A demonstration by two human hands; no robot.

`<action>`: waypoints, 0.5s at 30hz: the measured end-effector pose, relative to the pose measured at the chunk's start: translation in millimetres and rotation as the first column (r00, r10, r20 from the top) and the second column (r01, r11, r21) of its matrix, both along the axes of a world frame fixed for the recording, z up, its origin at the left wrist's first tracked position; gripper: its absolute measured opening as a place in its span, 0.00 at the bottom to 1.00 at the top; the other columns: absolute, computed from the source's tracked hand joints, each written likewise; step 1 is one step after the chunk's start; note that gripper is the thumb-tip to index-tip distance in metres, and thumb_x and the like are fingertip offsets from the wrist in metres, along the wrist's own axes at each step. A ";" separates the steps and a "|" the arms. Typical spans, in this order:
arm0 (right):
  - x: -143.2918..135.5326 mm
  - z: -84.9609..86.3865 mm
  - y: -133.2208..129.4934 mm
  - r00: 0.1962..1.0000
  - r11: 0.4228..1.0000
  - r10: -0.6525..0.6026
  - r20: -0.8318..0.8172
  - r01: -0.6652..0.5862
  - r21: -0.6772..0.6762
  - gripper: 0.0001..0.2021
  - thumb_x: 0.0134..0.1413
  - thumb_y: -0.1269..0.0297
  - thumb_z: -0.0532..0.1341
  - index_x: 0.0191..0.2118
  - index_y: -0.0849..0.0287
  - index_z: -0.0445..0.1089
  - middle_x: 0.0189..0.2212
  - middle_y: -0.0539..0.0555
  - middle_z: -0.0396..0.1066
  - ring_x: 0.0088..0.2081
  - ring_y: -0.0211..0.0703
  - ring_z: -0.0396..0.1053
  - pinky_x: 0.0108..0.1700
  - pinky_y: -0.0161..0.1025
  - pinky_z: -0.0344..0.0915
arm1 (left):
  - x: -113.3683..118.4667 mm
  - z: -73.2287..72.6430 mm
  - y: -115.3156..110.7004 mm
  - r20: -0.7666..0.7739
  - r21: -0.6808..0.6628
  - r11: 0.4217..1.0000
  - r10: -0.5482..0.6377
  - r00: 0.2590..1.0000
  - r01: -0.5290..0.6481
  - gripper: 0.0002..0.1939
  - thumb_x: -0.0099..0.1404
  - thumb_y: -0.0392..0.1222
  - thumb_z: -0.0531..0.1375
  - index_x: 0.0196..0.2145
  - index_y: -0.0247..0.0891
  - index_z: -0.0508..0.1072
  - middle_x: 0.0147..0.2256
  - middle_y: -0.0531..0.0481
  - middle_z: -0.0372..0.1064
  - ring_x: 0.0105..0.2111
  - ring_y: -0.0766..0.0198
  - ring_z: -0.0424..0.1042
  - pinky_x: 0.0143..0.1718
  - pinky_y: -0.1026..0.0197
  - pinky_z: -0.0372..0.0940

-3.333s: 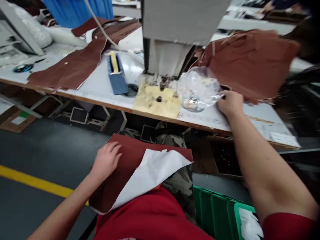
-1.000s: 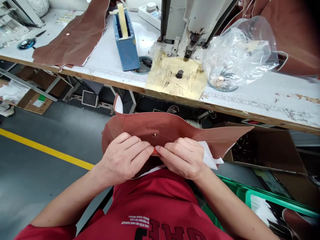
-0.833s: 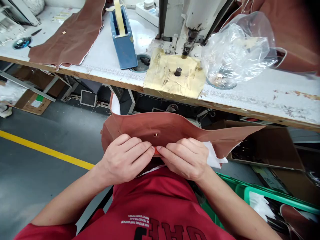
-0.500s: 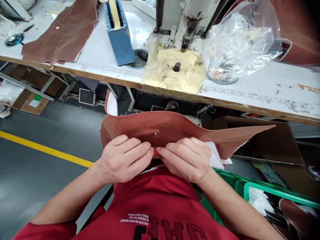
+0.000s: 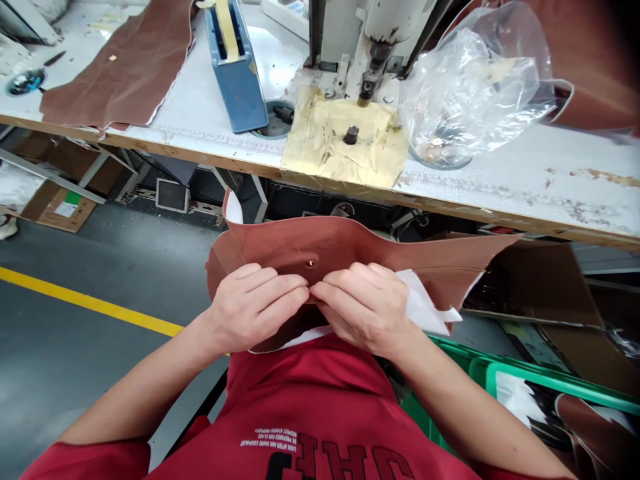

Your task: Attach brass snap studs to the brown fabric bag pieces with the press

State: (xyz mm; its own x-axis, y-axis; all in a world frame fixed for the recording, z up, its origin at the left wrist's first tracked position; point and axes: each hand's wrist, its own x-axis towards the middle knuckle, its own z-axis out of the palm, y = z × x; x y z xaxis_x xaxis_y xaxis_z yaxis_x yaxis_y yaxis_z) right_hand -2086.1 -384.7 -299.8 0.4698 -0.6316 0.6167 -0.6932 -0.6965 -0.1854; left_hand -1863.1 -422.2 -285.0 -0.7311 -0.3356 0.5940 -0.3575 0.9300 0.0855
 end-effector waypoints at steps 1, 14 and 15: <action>-0.4 0.6 -1.7 1.000 1.000 -0.009 -0.005 0.009 0.018 0.06 0.57 0.70 0.65 0.41 0.59 0.72 0.33 0.49 0.77 0.29 0.38 0.63 0.30 0.42 0.51 | -0.2 -0.8 -1.2 -0.019 0.033 0.999 0.009 1.000 -0.008 0.10 0.65 0.29 0.58 0.43 0.34 0.74 0.40 0.46 0.81 0.31 0.64 0.75 0.29 0.59 0.61; -15.9 47.6 -57.5 0.960 0.639 0.012 0.281 -0.224 0.736 0.06 0.60 0.65 0.63 0.42 0.57 0.72 0.40 0.51 0.76 0.41 0.41 0.71 0.41 0.38 0.63 | -13.7 36.2 -48.7 0.011 0.745 0.666 0.038 0.999 -0.033 0.16 0.69 0.40 0.58 0.54 0.41 0.70 0.41 0.50 0.78 0.39 0.63 0.76 0.40 0.63 0.68; -20.4 60.6 -70.2 0.931 0.556 0.019 0.364 -0.312 0.770 0.08 0.59 0.65 0.64 0.44 0.56 0.72 0.43 0.51 0.76 0.43 0.42 0.72 0.43 0.38 0.64 | -16.2 51.6 -60.7 -0.004 0.816 0.578 0.012 1.000 -0.004 0.18 0.68 0.40 0.60 0.55 0.40 0.69 0.39 0.50 0.77 0.37 0.63 0.76 0.39 0.63 0.68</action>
State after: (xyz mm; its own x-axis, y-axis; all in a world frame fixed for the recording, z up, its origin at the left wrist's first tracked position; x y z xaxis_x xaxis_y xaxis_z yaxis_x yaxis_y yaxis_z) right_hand -2106.5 -454.9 -239.1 0.5192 -0.8546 0.0073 -0.3933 -0.2465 -0.8857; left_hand -1879.3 -482.8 -233.4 -0.7229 -0.6872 0.0719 -0.3600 0.4634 0.8097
